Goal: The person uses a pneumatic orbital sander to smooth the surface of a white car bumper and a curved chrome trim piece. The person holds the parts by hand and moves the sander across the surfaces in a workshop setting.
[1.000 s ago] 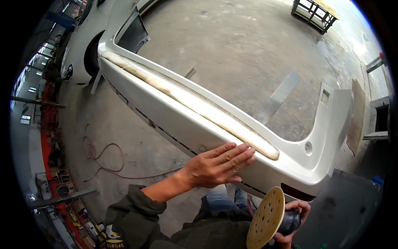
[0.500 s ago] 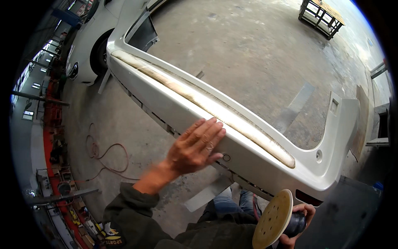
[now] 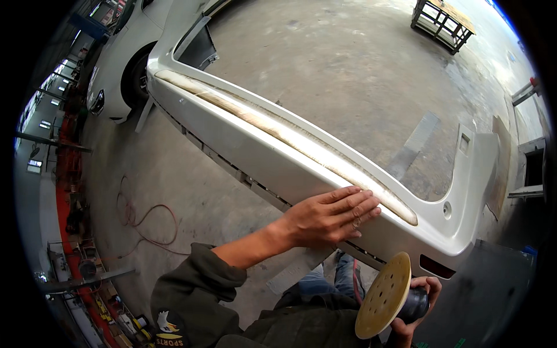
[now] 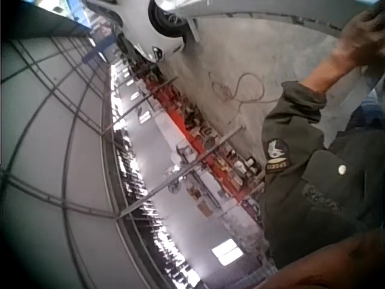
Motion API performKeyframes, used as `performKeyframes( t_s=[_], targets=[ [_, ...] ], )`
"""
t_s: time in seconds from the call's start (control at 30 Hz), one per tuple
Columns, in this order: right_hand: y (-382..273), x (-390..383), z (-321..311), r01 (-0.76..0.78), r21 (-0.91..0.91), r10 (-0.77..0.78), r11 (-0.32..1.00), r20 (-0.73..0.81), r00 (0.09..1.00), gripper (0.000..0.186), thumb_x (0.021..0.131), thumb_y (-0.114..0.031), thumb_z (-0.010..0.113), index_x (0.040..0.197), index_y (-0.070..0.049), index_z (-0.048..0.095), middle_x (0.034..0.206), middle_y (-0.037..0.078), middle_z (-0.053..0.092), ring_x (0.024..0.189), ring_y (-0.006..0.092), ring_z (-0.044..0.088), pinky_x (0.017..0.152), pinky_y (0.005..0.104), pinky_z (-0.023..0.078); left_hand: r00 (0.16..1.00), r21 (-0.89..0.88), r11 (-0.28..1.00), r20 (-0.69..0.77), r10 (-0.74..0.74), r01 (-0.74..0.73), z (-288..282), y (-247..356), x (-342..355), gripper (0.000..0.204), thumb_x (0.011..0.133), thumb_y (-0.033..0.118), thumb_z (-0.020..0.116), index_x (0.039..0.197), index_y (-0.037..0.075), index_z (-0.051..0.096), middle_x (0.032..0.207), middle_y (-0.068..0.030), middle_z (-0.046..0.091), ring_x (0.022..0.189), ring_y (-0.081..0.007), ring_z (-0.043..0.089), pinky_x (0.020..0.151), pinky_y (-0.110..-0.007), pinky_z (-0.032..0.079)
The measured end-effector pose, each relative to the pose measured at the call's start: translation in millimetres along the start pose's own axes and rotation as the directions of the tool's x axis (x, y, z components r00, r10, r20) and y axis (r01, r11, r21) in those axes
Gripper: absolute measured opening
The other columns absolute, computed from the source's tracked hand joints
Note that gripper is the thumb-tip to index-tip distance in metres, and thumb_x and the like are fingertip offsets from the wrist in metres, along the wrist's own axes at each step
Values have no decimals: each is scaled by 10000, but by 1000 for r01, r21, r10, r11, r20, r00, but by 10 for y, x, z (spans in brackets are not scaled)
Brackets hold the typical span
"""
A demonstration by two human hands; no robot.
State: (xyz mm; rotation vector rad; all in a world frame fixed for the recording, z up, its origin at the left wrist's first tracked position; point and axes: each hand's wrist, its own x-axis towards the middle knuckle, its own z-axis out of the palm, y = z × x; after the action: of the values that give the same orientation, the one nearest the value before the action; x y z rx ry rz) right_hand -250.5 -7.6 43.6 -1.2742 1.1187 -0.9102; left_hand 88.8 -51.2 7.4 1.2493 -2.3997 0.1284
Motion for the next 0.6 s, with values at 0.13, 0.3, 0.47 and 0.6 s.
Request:
performKeyframes(
  t_s=[0.13,0.3,0.47,0.6],
  targets=[
    [15,-123,112,4,130,14,991,-130,991,1057,511,-278,937,1395,-65,397,1128,122,588,1023,216,598,967,362,473,999,-13,1000,48,3,-2,-135,-183,-121,582,971,365,675,1471,89,562,1513,-100,543,1410,-230,508,1217,-418,395],
    [-58,-300,225,18,140,11,990,-201,980,1046,527,-282,937,1392,-59,393,1131,131,598,1042,217,598,973,360,468,995,18,1000,100,-4,2,-436,-529,-369,578,905,304,750,1427,98,611,1493,-99,562,1396,-251,524,1204,-458,405],
    [66,-530,236,58,122,-28,991,-236,971,1044,534,-288,941,1386,-51,385,1123,135,608,1039,216,599,973,360,467,988,-170,982,138,-64,88,-614,-493,-167,544,898,225,751,1396,49,620,1467,-124,579,1356,-296,547,1178,-472,414],
    [125,-666,239,76,144,-39,987,-246,969,1042,534,-283,940,1383,-48,383,1116,134,617,1023,215,600,955,360,473,983,-256,965,183,-17,64,-494,-291,78,559,906,222,743,1409,26,597,1456,-134,585,1351,-310,545,1176,-461,410]
  ],
)
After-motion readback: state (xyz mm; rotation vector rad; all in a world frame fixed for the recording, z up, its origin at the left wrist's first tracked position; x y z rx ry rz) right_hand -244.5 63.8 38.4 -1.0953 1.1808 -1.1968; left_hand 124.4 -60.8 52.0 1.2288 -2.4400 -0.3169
